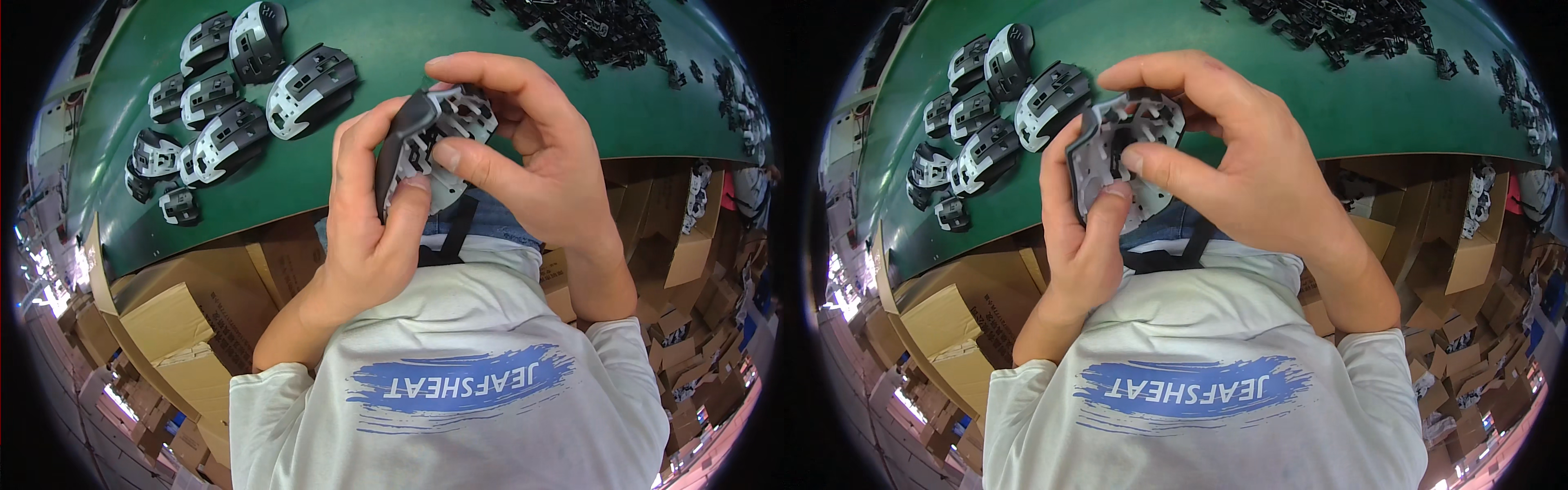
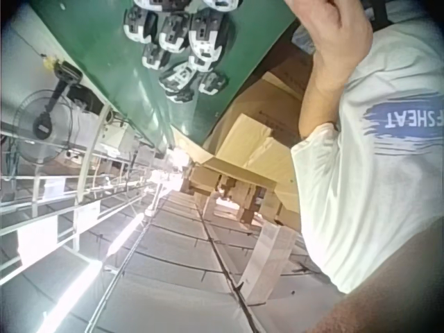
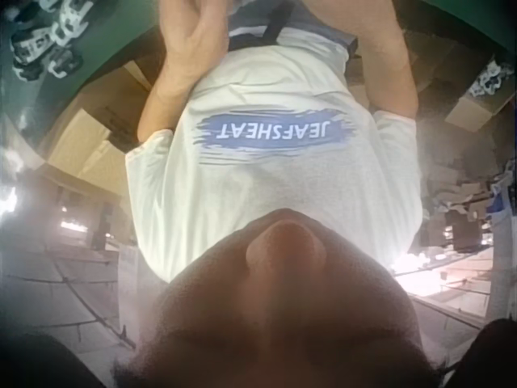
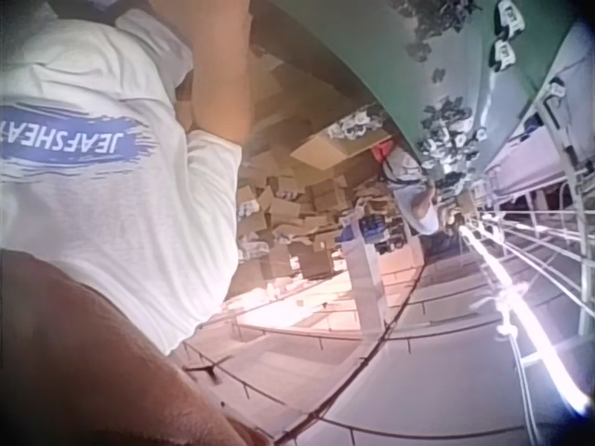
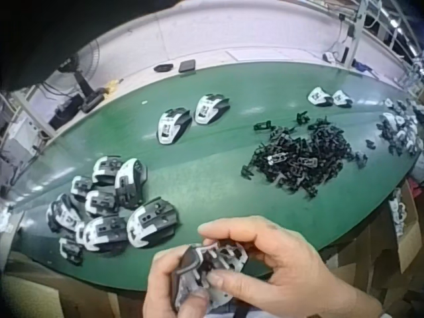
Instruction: The person assembles computer mouse casings by picking up plastic components and mouse shells from a conveyor belt, fitting the components inside each shell by hand, and placing the assembled shells into a cardboard box.
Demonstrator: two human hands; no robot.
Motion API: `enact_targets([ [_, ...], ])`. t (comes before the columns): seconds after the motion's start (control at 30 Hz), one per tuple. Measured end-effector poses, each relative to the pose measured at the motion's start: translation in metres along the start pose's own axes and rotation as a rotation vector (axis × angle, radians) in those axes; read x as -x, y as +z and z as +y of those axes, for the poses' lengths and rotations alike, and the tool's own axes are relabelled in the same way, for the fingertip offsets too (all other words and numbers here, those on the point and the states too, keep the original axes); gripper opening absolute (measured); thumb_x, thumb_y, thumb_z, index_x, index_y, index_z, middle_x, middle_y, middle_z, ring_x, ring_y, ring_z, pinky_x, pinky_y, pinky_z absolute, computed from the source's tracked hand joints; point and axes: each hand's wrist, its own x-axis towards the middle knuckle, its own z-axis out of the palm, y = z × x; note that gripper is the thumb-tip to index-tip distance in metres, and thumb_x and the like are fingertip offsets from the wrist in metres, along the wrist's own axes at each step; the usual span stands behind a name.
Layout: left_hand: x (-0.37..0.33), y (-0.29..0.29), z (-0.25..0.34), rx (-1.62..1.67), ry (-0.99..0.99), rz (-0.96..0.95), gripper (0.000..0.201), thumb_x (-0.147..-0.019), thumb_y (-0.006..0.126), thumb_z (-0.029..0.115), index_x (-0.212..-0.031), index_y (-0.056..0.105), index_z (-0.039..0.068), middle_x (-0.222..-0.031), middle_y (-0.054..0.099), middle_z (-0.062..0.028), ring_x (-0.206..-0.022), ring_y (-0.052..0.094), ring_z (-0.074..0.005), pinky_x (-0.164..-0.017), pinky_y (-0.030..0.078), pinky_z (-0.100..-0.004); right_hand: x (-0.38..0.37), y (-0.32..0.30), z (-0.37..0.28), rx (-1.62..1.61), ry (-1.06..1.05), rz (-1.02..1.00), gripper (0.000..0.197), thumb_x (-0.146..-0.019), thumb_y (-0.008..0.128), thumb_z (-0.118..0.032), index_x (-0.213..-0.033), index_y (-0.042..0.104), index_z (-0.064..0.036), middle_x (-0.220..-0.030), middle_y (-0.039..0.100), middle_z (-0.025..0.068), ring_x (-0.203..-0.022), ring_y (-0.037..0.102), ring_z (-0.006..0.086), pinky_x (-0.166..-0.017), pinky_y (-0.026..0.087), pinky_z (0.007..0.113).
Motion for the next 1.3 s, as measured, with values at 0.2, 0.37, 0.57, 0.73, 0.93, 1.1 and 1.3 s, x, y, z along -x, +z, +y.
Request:
enact_targets([
  [0.2, -0.002, 0.001, -0.006, -0.319, 0.588, 0.072, 0.068, -0.075, 0.079, -0.010, -0.139, 0.057, 0.001, -0.122, 0.048, -0.0186, -0.111, 0.063, -0.0379, -0.093, 0.058, -0.0419, 0.006, -0.010, 0.008, 0.362, -0.561, 0.058, 0.049, -0.072, 0.088, 0.000, -0.118, 0.075, -0.0050, -0.110, 0.078, 0.0098, -0.099, 0.077, 0.0267, -0.083, 0.063, 0.034],
  [0.37, 0.002, 0.020, -0.030, 0.157, 0.807, 0.094, 0.045, -0.076, 0.082, -0.007, -0.110, 0.055, 0.008, -0.100, 0.048, -0.0173, -0.101, 0.070, -0.0530, -0.083, 0.065, -0.0583, 0.019, -0.013, 0.019, 0.277, -0.810, 0.029, 0.032, -0.077, 0.086, -0.005, -0.107, 0.076, -0.0039, -0.110, 0.076, 0.0143, -0.098, 0.078, 0.0320, -0.077, 0.067, 0.038],
  [0.57, -0.001, 0.013, -0.017, 0.071, 0.825, 0.048, 0.046, -0.075, 0.082, -0.007, -0.108, 0.052, 0.006, -0.099, 0.047, -0.0178, -0.096, 0.070, -0.0541, -0.082, 0.066, -0.0604, 0.020, -0.009, 0.014, 0.303, -0.920, 0.058, 0.025, -0.080, 0.084, -0.004, -0.103, 0.074, -0.0038, -0.108, 0.074, 0.0135, -0.098, 0.078, 0.0319, -0.075, 0.068, 0.035],
  [0.73, 0.004, 0.026, -0.025, 0.127, 0.847, 0.183, 0.056, -0.076, 0.091, 0.000, -0.111, 0.048, 0.004, -0.107, 0.046, -0.0189, -0.094, 0.071, -0.0511, -0.081, 0.069, -0.0583, 0.014, -0.010, 0.007, 0.392, -0.938, 0.038, 0.023, -0.081, 0.081, -0.004, -0.102, 0.073, -0.0036, -0.105, 0.074, 0.0137, -0.096, 0.078, 0.0326, -0.074, 0.068, 0.036],
  [0.93, 0.004, 0.022, -0.015, -0.018, 0.832, 0.213, 0.062, -0.083, 0.089, 0.001, -0.120, 0.039, 0.007, -0.111, 0.046, -0.0169, -0.088, 0.075, -0.0439, -0.076, 0.072, -0.0463, 0.028, -0.007, 0.010, 0.358, -0.861, 0.091, 0.028, -0.077, 0.081, -0.003, -0.104, 0.073, -0.0046, -0.102, 0.075, 0.0125, -0.094, 0.079, 0.0321, -0.076, 0.067, 0.037],
  [1.1, 0.012, 0.006, -0.014, -0.205, 0.298, 0.105, 0.049, -0.083, 0.075, -0.004, -0.127, 0.054, 0.000, -0.120, 0.059, -0.0193, -0.102, 0.070, -0.0342, -0.088, 0.059, -0.0376, 0.012, -0.017, -0.001, 0.531, -0.399, 0.049, 0.041, -0.076, 0.089, -0.008, -0.114, 0.074, -0.0042, -0.102, 0.076, 0.0099, -0.086, 0.074, 0.0228, -0.075, 0.061, 0.033],
  [1.3, -0.003, 0.015, 0.010, 0.257, -0.364, 0.139, 0.045, -0.098, 0.060, 0.000, -0.140, 0.043, -0.001, -0.122, 0.060, -0.0103, -0.105, 0.059, -0.0116, -0.091, 0.052, -0.0273, -0.015, -0.013, -0.004, 0.384, 0.014, -0.050, 0.060, -0.085, 0.084, -0.007, -0.141, 0.064, -0.0015, -0.128, 0.070, 0.0090, -0.107, 0.071, 0.0154, -0.091, 0.058, 0.029],
])
